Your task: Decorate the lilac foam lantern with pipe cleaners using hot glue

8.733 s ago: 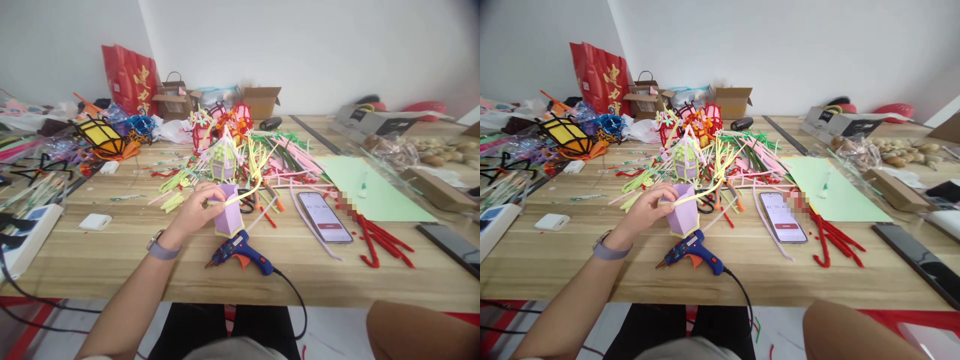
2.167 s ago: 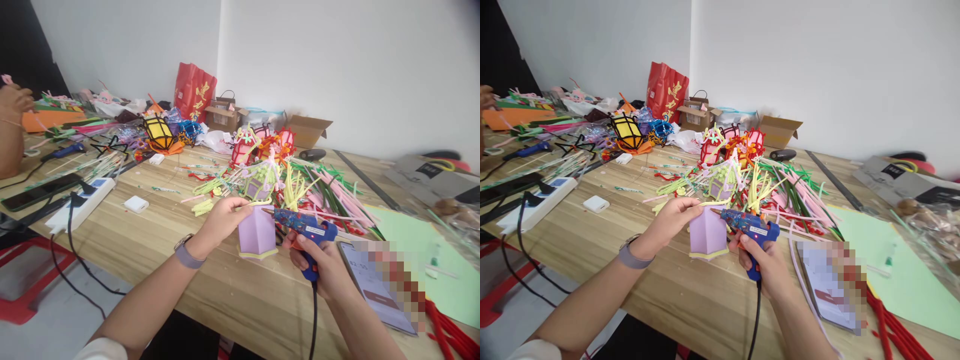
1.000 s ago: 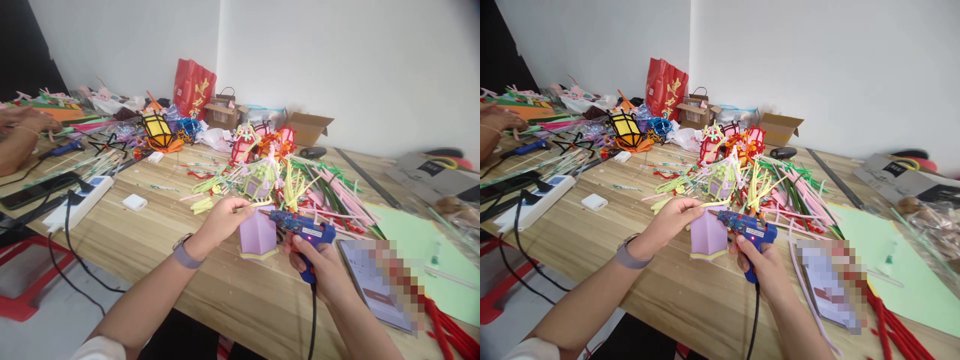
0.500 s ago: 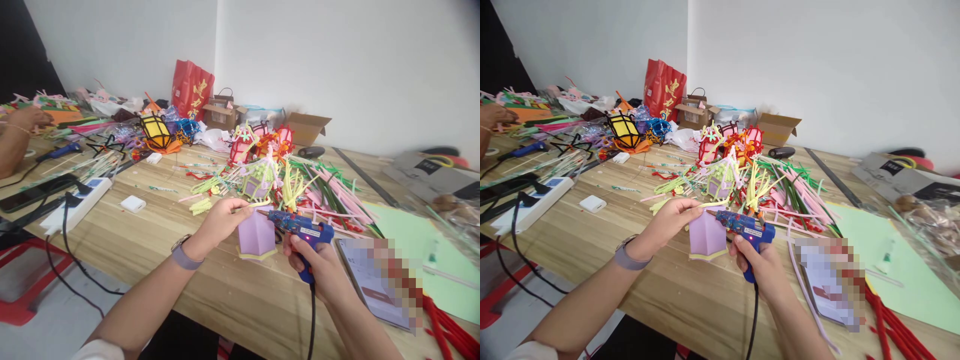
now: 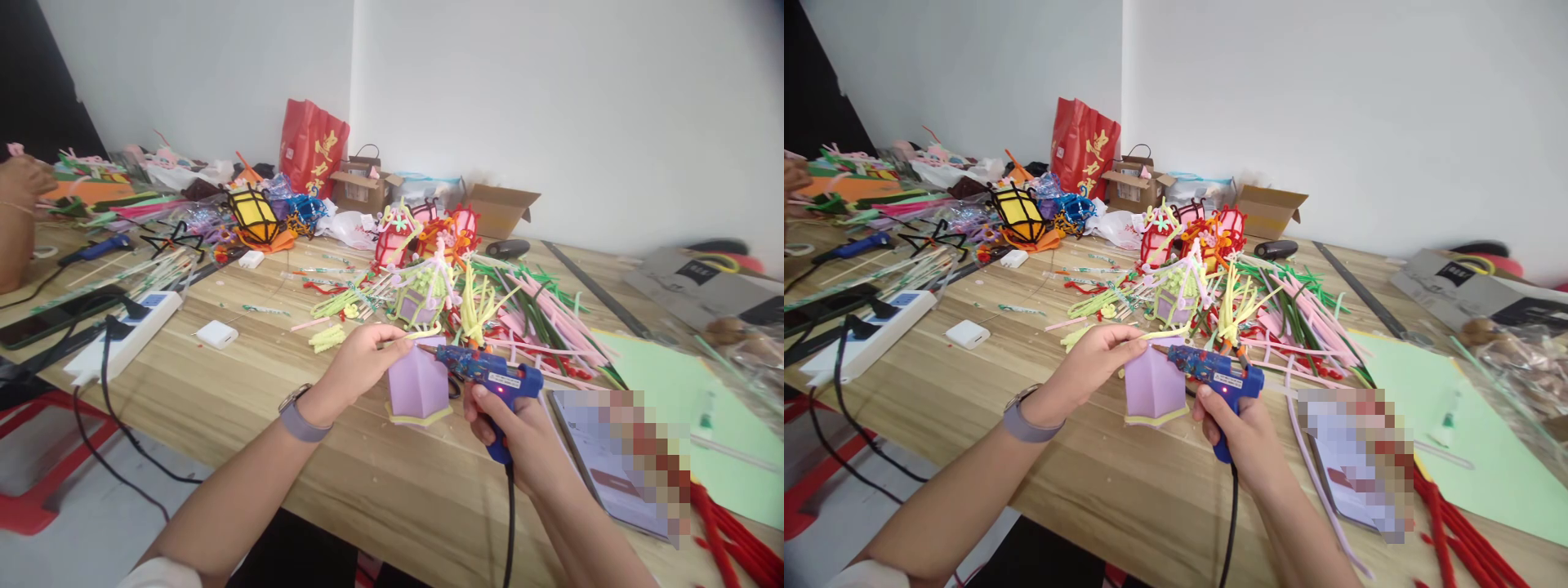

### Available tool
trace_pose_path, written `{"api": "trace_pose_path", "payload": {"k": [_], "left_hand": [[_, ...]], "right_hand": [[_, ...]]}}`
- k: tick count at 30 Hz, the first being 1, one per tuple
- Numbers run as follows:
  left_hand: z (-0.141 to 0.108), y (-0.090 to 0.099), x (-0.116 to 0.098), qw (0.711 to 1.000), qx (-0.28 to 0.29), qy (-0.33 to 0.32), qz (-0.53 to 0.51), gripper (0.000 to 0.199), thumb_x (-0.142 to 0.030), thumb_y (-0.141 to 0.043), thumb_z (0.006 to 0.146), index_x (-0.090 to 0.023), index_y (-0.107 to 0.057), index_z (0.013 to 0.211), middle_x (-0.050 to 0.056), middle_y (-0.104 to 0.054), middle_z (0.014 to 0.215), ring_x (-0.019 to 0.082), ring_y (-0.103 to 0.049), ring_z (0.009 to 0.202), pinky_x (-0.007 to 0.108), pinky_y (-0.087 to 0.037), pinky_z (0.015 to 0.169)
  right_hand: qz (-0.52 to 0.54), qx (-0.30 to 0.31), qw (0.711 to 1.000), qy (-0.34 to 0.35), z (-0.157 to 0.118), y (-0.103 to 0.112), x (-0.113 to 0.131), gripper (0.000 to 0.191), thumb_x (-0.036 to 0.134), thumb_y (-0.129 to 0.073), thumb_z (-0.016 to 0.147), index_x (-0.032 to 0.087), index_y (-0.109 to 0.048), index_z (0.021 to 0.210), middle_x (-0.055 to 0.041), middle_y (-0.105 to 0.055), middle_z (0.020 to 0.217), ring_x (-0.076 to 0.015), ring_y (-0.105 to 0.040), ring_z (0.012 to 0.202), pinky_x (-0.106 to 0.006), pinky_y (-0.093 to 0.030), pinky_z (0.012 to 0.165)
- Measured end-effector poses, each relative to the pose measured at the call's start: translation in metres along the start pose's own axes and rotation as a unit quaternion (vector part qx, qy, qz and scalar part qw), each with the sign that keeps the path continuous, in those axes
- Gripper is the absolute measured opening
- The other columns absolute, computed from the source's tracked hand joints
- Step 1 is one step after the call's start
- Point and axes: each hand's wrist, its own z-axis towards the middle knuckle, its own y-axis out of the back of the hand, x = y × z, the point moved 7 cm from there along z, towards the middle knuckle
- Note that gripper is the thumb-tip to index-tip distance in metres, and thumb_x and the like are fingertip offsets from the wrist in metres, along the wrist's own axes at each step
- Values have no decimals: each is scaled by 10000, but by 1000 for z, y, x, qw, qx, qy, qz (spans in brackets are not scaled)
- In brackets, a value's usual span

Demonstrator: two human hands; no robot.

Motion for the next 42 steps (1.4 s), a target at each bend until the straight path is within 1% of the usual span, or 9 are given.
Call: {"api": "trace_pose_path", "payload": {"k": [11,15,18,23,27,31,34,38,42], "left_hand": [[-1,0,-1,1000,-4,3,14,295,-414,-579,803,-148,-706,813,34,-680,790,169,-565,721,257,-423,642],[0,2,0,1000,-10,5,-2,290,-419,-603,784,-148,-705,805,34,-689,806,170,-576,733,259,-427,657],[3,10,3,999,-36,13,-14,280,-419,-624,772,-151,-697,803,11,-665,748,156,-565,700,251,-410,642],[9,25,7,996,-78,15,-50,292,-422,-651,737,-140,-685,803,7,-654,750,149,-547,693,241,-393,626],[11,28,7,995,-81,0,-56,287,-409,-662,731,-133,-686,807,16,-662,777,155,-553,729,243,-399,651],[11,23,7,996,-68,5,-49,269,-383,-657,734,-135,-687,831,14,-673,785,156,-562,721,244,-398,643],[10,19,6,998,-49,7,-26,257,-376,-638,745,-132,-680,812,8,-665,757,148,-552,690,240,-389,625],[9,17,2,999,-28,-9,29,266,-392,-602,771,-139,-675,807,9,-662,761,155,-555,698,243,-390,618],[8,13,-6,993,3,-57,106,265,-373,-567,807,-142,-698,824,33,-686,816,182,-594,769,264,-421,669]], "right_hand": [[-104,-27,993,42,-3,5,9,441,612,-669,736,189,-608,626,-10,-555,520,-104,-442,413,-245,-333,404],[-228,-119,962,90,-5,21,17,336,539,-724,705,211,-674,655,4,-519,455,-138,-462,426,-265,-354,423],[-182,-147,968,92,-6,32,23,361,559,-731,690,203,-715,749,6,-517,455,-139,-452,425,-267,-354,419],[19,76,996,-30,-10,17,12,508,648,-737,646,160,-701,783,8,-530,519,-105,-465,435,-226,-331,404],[-22,290,942,-167,-33,-19,-16,548,637,-790,563,141,-705,780,2,-574,570,-80,-489,464,-192,-341,431],[-92,346,910,-209,-43,-47,-38,483,623,-765,584,159,-651,653,25,-545,541,-65,-469,450,-170,-334,418],[-244,314,903,-162,-39,-48,-37,434,584,-692,707,181,-600,574,21,-533,494,-80,-436,413,-195,-303,400],[-493,184,850,23,-24,-36,11,403,450,-705,762,201,-569,476,-6,-563,465,-117,-456,412,-237,-247,415],[-554,7,806,211,1,-30,74,261,284,-476,942,226,-704,831,-71,-720,846,-225,-662,766,-298,-451,639]]}}
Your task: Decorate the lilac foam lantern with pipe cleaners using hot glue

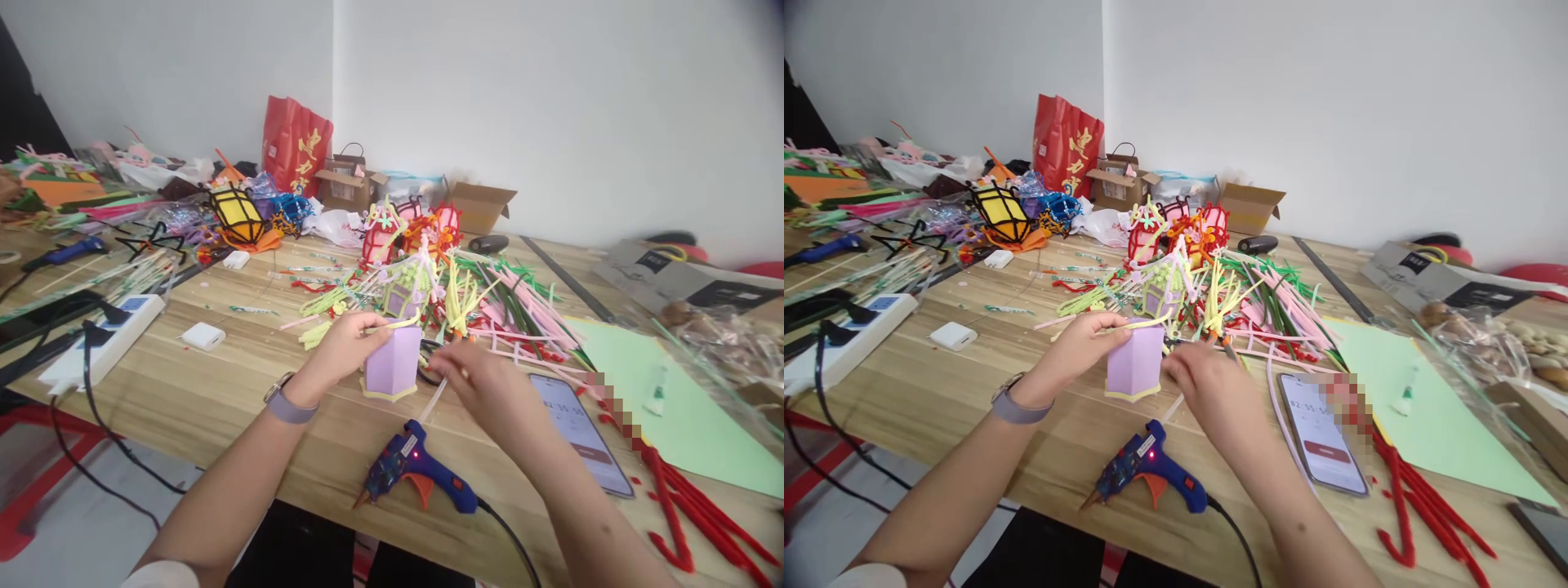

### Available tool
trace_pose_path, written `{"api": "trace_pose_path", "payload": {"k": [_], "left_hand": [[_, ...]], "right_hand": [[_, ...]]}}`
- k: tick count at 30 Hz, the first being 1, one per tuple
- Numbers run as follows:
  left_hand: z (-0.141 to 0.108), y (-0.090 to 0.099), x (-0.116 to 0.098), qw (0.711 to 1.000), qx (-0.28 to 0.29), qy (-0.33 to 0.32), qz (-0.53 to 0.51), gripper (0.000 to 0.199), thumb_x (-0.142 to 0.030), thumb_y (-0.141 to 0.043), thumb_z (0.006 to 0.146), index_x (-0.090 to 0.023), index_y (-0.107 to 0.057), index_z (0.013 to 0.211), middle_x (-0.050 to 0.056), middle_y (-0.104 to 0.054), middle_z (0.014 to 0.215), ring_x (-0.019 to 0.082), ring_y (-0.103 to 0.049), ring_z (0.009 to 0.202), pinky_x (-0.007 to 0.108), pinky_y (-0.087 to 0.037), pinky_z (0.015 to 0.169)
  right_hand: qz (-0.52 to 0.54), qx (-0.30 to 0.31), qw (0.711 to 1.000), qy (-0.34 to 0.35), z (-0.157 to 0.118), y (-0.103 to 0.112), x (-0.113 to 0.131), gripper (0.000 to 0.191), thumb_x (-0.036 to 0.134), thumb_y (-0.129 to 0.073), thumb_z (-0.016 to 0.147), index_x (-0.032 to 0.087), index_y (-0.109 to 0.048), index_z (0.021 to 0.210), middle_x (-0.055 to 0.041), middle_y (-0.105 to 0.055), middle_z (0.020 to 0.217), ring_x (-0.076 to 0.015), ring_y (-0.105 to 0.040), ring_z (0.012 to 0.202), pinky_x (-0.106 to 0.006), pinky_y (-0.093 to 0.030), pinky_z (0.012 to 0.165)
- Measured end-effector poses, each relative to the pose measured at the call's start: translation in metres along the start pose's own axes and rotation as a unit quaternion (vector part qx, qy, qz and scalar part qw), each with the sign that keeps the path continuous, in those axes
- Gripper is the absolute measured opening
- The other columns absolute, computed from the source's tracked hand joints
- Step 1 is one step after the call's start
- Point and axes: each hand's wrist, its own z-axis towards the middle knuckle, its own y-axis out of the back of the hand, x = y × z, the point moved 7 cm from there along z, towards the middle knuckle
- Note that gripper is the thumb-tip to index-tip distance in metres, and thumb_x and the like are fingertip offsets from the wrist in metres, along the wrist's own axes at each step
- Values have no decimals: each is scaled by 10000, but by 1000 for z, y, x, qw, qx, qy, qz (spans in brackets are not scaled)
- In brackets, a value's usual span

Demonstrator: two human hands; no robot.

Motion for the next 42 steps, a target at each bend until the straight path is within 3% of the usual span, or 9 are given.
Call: {"api": "trace_pose_path", "payload": {"k": [2,4,7,11,16,19,26,42], "left_hand": [[0,-2,-3,999,12,-27,32,260,-353,-559,819,-141,-708,833,50,-693,843,198,-608,818,279,-439,714],[0,-3,-5,997,19,-43,59,253,-341,-557,828,-143,-712,855,66,-699,897,214,-614,886,295,-453,770],[-1,-4,-5,995,31,-51,86,248,-333,-546,847,-156,-712,896,77,-700,972,228,-606,974,318,-454,852],[-3,-4,-6,990,32,-54,127,195,-302,-602,810,-187,-713,923,55,-697,995,245,-573,1048,345,-424,917],[-5,-4,-6,985,31,-52,161,110,-290,-631,782,-198,-690,782,13,-670,837,229,-581,938,335,-422,846],[-4,-3,-7,987,27,-60,144,116,-279,-618,788,-204,-702,814,1,-678,840,216,-588,915,322,-417,829],[-2,-6,-3,997,42,-42,59,111,-233,-607,765,-189,-694,818,-5,-680,825,177,-597,803,273,-429,709],[-4,-8,-4,996,64,-43,46,73,-241,-613,762,-192,-657,792,-2,-642,828,184,-581,844,288,-440,773]], "right_hand": [[-20,-108,992,69,18,12,6,229,248,-484,936,199,-690,1025,-117,-705,1012,-275,-640,954,-378,-479,792],[-1,-126,980,156,32,5,11,230,196,-505,921,198,-673,1078,-120,-688,1122,-283,-604,1070,-429,-461,895],[24,-117,971,209,41,-13,10,172,179,-533,913,213,-680,995,-90,-701,1127,-273,-593,1108,-466,-434,950],[16,-138,966,218,39,-17,9,138,208,-539,925,220,-676,933,-62,-731,1053,-269,-596,1096,-487,-399,982],[-19,-198,951,236,28,2,19,122,215,-562,924,209,-675,970,-56,-744,931,-240,-634,947,-450,-410,949],[-39,-215,943,253,21,10,26,100,208,-568,923,197,-664,948,-60,-739,899,-235,-632,959,-441,-394,964],[-83,-211,937,264,15,11,30,141,231,-539,944,229,-658,868,-37,-731,880,-208,-621,910,-413,-398,932],[-98,-189,939,269,15,9,27,180,168,-524,928,237,-683,878,-28,-718,862,-207,-594,925,-418,-362,949]]}}
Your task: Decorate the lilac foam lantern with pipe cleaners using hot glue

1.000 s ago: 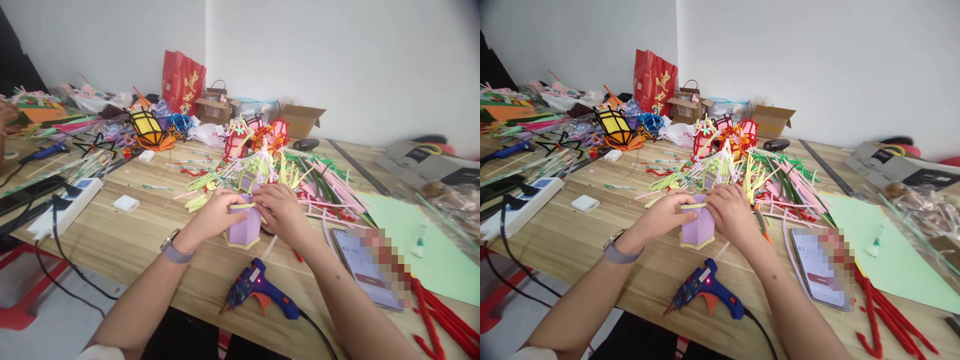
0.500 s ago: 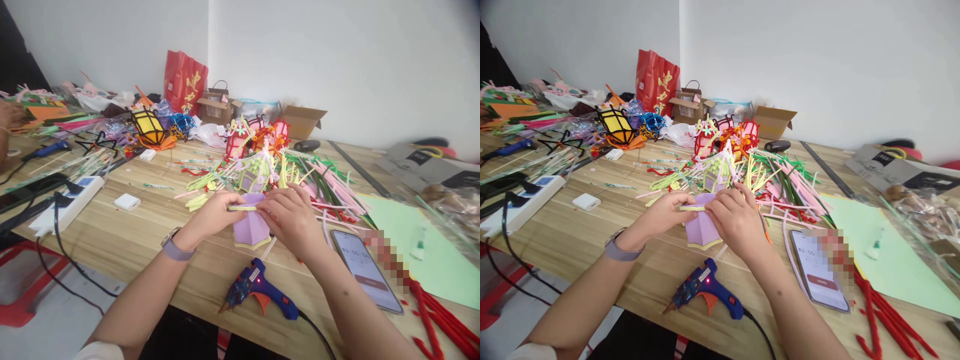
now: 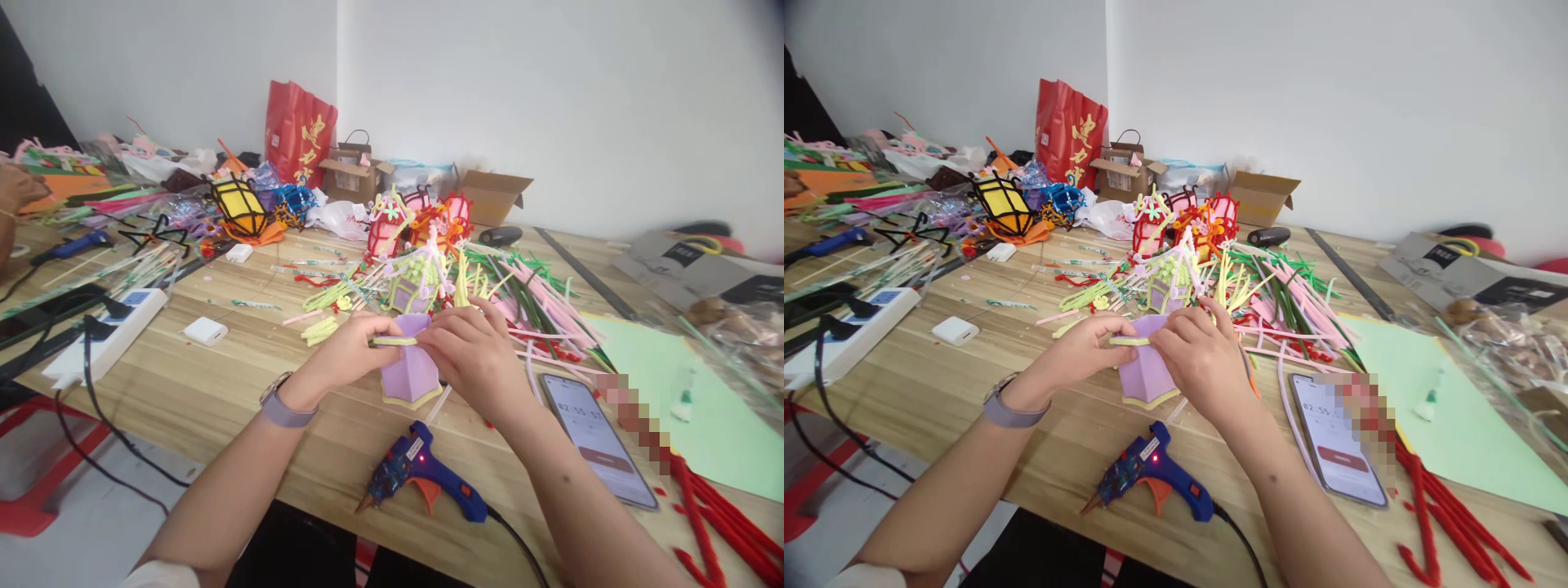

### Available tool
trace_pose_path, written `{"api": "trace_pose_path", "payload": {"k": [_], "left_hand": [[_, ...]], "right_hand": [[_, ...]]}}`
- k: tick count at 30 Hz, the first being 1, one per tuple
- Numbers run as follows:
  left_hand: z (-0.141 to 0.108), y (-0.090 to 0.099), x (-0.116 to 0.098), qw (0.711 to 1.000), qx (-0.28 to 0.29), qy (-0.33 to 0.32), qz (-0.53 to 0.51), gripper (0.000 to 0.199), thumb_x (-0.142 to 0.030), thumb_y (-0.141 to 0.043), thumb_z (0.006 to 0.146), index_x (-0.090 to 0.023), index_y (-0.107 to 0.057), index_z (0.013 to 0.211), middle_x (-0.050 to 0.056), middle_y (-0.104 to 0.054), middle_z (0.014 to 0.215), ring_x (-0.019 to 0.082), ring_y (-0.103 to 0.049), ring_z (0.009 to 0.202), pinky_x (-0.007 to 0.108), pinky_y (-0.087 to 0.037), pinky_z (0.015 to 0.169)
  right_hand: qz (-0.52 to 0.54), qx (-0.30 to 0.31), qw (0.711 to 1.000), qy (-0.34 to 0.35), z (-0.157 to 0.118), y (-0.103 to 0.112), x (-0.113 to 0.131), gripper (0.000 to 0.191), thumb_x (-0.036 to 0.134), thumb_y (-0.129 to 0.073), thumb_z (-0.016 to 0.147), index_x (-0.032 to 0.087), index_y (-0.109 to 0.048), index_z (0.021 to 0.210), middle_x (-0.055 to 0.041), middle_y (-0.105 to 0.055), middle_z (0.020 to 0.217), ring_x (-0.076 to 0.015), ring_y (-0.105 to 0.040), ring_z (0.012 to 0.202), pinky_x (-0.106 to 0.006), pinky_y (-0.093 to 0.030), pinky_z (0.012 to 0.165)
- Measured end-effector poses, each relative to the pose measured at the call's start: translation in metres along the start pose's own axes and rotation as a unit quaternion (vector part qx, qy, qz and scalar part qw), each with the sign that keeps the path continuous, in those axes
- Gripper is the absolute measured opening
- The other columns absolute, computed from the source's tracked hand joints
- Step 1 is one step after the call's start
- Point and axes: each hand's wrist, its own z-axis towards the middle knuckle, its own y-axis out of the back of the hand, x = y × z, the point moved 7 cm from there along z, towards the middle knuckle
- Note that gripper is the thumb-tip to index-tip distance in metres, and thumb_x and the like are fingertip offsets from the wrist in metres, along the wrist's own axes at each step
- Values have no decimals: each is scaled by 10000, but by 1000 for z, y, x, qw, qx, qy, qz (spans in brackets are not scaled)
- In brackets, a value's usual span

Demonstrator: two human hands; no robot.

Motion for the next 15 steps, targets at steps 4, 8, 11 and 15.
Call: {"api": "trace_pose_path", "payload": {"k": [4,8,11,15], "left_hand": [[-2,3,-4,999,-18,2,30,139,-276,-653,743,-196,-667,856,43,-651,960,241,-546,1024,359,-430,910],[-2,3,-13,998,-10,-44,35,120,-326,-638,798,-210,-652,824,47,-681,988,242,-510,1125,406,-335,1058],[-2,2,-17,997,-1,-68,43,130,-293,-575,852,-207,-633,774,41,-699,993,220,-532,1114,411,-273,1104],[-2,3,-18,996,-7,-80,49,135,-257,-561,854,-206,-622,745,35,-705,996,211,-554,1098,404,-274,1101]], "right_hand": [[-1,8,1000,0,-1,-1,0,180,139,-540,910,243,-682,879,-19,-718,844,-212,-600,929,-438,-343,976],[-5,13,1000,-5,0,-1,1,210,139,-512,924,263,-681,903,-10,-723,833,-202,-606,921,-435,-339,984],[-4,14,1000,-2,0,0,3,211,139,-511,928,265,-679,908,-6,-727,834,-194,-612,922,-434,-325,1006],[-3,21,1000,-4,0,1,4,221,136,-501,935,263,-675,887,0,-730,836,-190,-616,928,-432,-302,1038]]}}
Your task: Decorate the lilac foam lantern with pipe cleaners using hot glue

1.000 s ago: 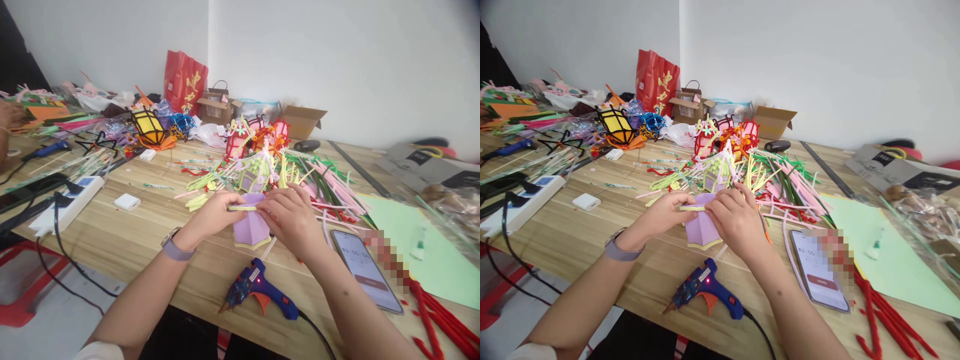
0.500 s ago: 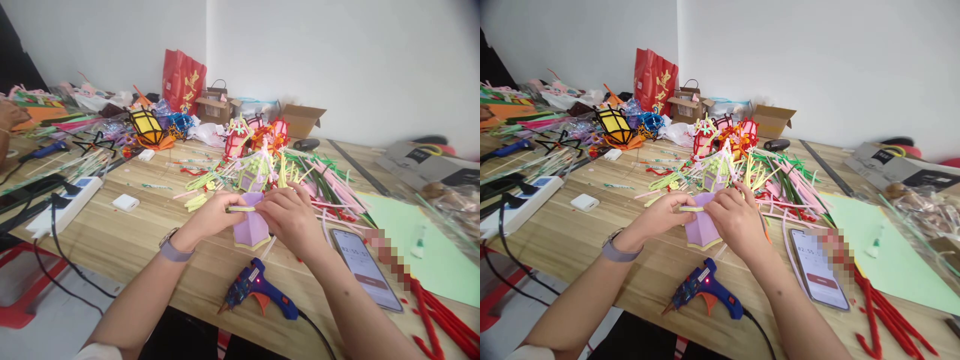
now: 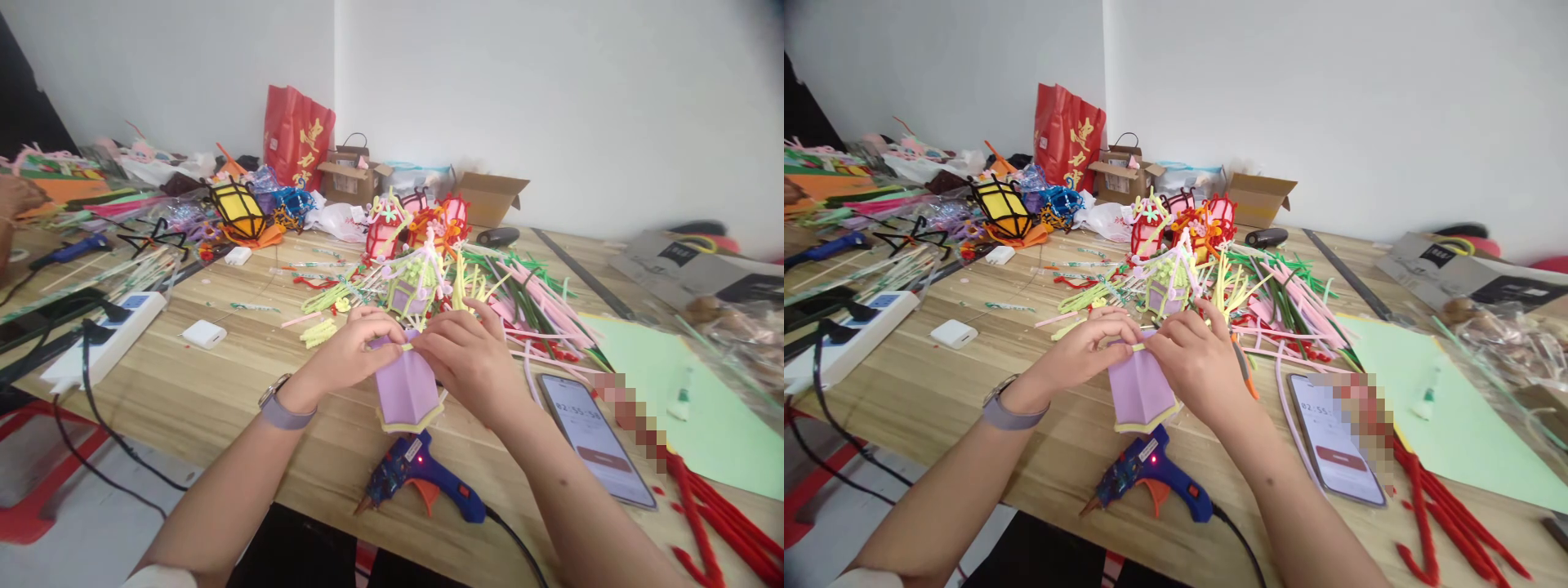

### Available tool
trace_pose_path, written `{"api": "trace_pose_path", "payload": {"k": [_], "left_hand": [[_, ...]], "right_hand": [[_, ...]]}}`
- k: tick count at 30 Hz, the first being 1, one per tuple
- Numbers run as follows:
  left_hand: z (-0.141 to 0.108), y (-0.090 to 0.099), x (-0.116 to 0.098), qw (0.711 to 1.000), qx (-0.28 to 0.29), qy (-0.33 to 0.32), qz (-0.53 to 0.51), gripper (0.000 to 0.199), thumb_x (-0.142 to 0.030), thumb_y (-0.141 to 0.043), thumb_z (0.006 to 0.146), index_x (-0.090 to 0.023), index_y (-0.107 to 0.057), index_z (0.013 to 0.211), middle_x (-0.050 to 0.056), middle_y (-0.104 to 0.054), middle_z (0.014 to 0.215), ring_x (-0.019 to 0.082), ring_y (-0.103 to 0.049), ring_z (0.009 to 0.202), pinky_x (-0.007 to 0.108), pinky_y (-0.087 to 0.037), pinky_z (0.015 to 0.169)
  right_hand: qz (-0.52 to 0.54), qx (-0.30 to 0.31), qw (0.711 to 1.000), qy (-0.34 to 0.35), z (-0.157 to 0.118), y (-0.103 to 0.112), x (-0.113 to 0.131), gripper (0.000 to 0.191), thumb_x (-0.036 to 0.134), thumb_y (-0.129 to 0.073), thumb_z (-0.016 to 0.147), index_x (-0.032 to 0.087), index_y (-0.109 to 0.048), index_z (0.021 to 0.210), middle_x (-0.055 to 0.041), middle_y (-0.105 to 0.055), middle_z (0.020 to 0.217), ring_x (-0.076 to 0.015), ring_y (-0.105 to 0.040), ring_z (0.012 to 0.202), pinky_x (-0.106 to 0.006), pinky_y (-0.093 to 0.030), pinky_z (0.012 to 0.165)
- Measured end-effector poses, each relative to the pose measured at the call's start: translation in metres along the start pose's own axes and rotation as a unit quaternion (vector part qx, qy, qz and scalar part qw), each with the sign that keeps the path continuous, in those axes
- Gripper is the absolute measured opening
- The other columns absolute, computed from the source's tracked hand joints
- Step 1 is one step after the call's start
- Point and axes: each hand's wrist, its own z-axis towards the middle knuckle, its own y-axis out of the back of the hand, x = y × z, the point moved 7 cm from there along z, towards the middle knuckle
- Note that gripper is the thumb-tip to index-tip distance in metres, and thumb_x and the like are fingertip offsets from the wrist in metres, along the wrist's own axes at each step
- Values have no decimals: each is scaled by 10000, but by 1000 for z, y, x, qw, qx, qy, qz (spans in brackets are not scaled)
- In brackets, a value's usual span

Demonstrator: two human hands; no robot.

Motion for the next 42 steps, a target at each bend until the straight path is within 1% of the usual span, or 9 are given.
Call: {"api": "trace_pose_path", "payload": {"k": [5,11,14,17,21,28,34,39,42], "left_hand": [[0,0,1,1000,-1,-1,1,112,-241,-571,832,-211,-616,734,28,-705,975,213,-563,1083,406,-271,1097],[0,3,1,1000,-21,3,-9,96,-209,-568,806,-213,-627,731,37,-705,935,218,-571,1059,396,-335,1051],[0,3,3,999,-24,10,-24,84,-216,-573,803,-210,-644,757,45,-705,936,224,-569,1059,393,-360,1029],[-1,3,4,999,-26,10,-32,87,-242,-584,815,-208,-661,797,49,-707,945,227,-564,1072,396,-357,1031],[-1,0,0,1000,-2,-5,-29,124,-293,-595,845,-205,-671,801,58,-699,955,232,-546,1096,393,-351,1032],[-1,-7,-12,995,71,-49,-49,140,-292,-588,866,-199,-669,801,46,-679,893,203,-575,981,357,-381,968],[-1,-8,-14,994,81,-39,-57,154,-296,-570,866,-197,-663,792,53,-684,906,200,-591,944,361,-399,957],[-2,-6,-12,996,59,-35,-62,201,-321,-530,889,-228,-700,837,45,-713,978,216,-575,1079,386,-354,1046],[-2,-4,-11,996,50,-35,-65,242,-270,-485,891,-238,-718,836,35,-726,1001,220,-546,1153,391,-327,1084]], "right_hand": [[13,-8,1000,5,1,1,2,196,141,-517,926,241,-666,848,-2,-725,833,-193,-613,915,-433,-299,1039],[51,-11,998,-20,3,3,1,126,221,-544,931,241,-655,873,-20,-730,879,-209,-619,933,-453,-323,1021],[111,-16,993,-44,5,5,-1,69,224,-584,905,226,-651,919,-38,-723,923,-211,-624,926,-459,-350,1000],[192,-9,979,-73,6,4,-4,82,203,-575,903,234,-651,904,-37,-718,918,-207,-631,907,-431,-406,931],[259,1,958,-121,5,4,-11,98,201,-569,889,239,-656,913,-41,-722,892,-210,-651,869,-378,-470,809],[350,84,916,-177,3,-6,-15,74,160,-563,833,216,-611,846,-7,-706,829,-145,-644,724,-255,-482,635],[331,77,927,-161,5,-4,-11,120,114,-541,796,218,-597,818,1,-690,796,-147,-630,730,-266,-476,663],[305,65,937,-158,5,2,-13,94,138,-553,816,224,-591,825,-14,-686,806,-165,-624,754,-288,-474,675],[312,71,933,-162,5,4,-15,66,162,-558,837,221,-589,840,-24,-683,834,-161,-624,754,-282,-482,670]]}}
